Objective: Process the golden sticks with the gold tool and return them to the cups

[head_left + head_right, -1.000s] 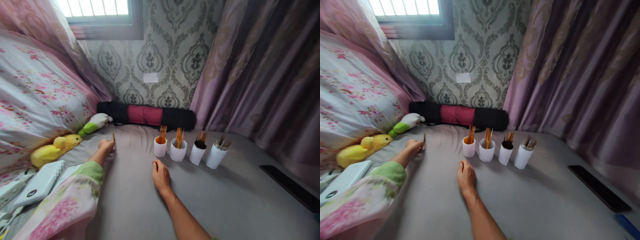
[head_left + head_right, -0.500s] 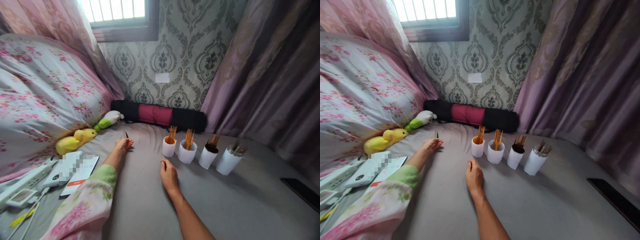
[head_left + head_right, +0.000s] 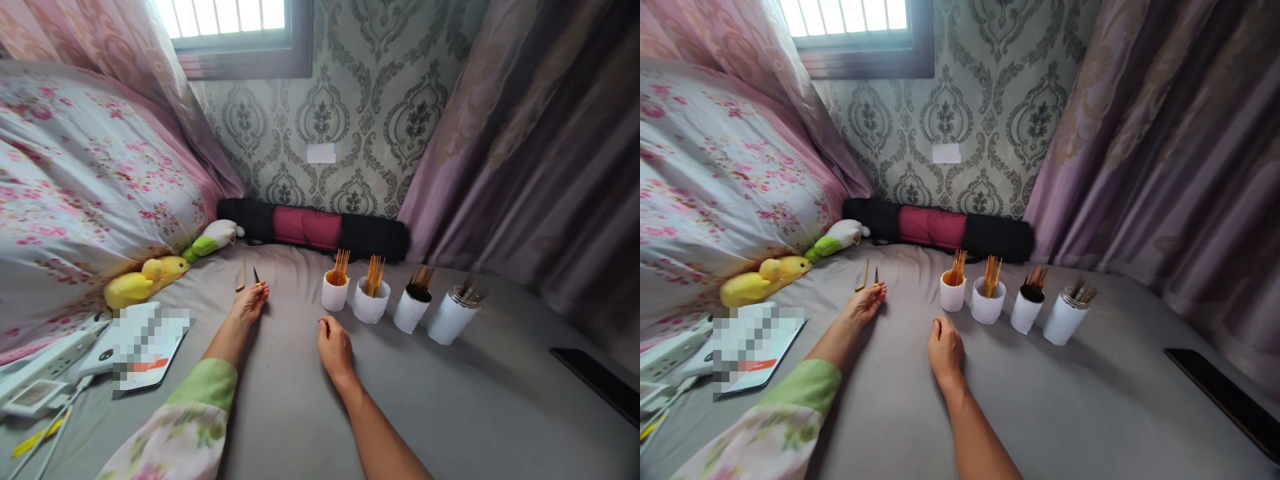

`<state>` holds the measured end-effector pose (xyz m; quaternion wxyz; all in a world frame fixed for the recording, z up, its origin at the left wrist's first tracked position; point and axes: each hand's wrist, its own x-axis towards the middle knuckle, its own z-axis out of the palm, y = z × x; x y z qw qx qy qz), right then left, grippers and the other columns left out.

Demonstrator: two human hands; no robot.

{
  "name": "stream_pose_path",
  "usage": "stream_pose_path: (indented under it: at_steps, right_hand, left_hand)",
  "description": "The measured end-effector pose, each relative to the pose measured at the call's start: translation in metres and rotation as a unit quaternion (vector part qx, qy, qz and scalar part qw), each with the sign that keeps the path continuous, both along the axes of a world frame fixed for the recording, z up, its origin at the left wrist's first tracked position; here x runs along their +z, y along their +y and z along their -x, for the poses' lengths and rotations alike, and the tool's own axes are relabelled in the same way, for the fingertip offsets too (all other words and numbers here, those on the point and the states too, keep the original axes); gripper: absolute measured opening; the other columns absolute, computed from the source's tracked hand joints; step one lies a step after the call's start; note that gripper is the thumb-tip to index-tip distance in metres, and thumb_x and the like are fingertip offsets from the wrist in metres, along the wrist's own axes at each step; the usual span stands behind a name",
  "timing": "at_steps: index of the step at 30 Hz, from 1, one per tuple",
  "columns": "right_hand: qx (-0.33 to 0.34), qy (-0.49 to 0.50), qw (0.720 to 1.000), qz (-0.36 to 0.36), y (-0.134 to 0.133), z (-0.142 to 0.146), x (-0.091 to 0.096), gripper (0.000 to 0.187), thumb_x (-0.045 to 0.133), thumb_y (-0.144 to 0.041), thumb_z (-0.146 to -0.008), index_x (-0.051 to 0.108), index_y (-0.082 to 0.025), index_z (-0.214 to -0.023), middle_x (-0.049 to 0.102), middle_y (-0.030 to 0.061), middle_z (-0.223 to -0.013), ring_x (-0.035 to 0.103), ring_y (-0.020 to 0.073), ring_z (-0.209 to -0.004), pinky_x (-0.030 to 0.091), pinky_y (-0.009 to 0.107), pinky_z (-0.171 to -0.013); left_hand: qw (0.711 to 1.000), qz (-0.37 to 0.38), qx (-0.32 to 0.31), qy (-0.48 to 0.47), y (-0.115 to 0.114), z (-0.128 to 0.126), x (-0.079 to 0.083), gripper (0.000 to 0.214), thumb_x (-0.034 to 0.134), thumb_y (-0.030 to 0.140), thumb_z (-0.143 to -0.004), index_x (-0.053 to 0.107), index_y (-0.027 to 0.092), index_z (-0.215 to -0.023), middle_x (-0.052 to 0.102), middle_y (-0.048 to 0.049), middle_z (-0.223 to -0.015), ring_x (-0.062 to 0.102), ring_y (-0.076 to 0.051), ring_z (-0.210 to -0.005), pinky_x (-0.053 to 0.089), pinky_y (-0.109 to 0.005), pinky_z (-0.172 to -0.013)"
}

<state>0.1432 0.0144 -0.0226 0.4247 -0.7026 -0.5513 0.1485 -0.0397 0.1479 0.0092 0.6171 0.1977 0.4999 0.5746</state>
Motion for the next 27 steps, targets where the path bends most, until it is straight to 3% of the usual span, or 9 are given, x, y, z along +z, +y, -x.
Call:
stream_pose_path:
  at_steps: [10,27]
  right_hand:
    - [0.001,0.010,1.000,-0.010,0.000,-0.001,-0.001,0.026,0.037,-0.022,-0.083,0.062,-0.019,-0.090,0.067,0.0049,-0.088,0.060,0.0143,-0.081,0.040,0.021,-0.072]
    - [0.003,0.043,0.999,-0.016,0.002,-0.004,-0.002,0.028,0.036,-0.026,-0.083,0.062,-0.016,-0.091,0.067,0.0062,-0.081,0.061,0.0145,-0.074,0.042,0.022,-0.067]
  left_hand:
    - [0.998,-0.027,-0.023,-0.049,-0.039,-0.018,-0.011,0.020,0.048,-0.002,-0.076,0.061,0.013,-0.077,0.059,-0.0025,-0.069,0.054,-0.005,-0.056,0.046,-0.013,-0.055]
    - [0.991,-0.040,-0.076,-0.098,-0.103,-0.052,-0.010,0.027,0.049,-0.006,-0.072,0.066,0.013,-0.080,0.062,-0.0055,-0.074,0.057,-0.005,-0.057,0.049,-0.012,-0.051]
